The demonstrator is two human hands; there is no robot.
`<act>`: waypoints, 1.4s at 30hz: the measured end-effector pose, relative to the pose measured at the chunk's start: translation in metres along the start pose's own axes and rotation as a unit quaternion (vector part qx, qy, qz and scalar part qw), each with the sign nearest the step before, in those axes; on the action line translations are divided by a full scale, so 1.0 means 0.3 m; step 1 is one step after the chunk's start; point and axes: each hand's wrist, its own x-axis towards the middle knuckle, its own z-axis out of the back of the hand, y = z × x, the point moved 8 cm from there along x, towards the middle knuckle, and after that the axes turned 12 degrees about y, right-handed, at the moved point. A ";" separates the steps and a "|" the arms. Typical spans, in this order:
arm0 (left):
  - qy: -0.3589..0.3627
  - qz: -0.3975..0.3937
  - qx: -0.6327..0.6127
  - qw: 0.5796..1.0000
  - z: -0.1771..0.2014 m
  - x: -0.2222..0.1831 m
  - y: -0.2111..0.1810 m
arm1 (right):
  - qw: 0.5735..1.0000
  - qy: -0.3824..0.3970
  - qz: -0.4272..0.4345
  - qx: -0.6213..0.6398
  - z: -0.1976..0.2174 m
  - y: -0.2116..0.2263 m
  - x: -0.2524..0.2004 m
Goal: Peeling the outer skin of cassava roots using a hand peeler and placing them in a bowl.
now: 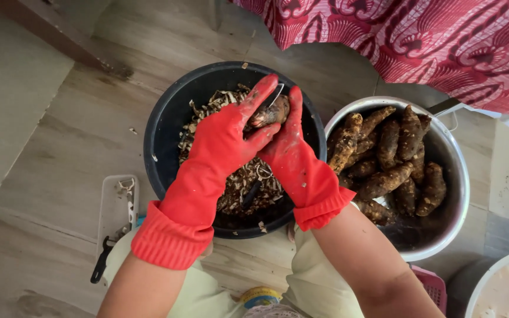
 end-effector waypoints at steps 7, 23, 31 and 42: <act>0.049 0.060 0.042 0.996 -0.020 0.000 -0.006 | 0.998 -0.024 0.001 0.051 0.134 -0.040 0.035; 0.041 0.296 -0.096 0.949 0.152 -0.134 0.081 | 0.957 -0.211 -0.100 0.172 0.235 0.092 0.096; 0.088 0.359 0.089 0.925 0.004 -0.086 0.540 | 0.982 -0.052 -0.051 -0.173 -0.081 0.146 0.000; -0.070 0.115 -0.267 0.954 0.197 -0.133 -0.026 | 0.825 0.083 0.008 -0.558 -0.094 0.192 0.004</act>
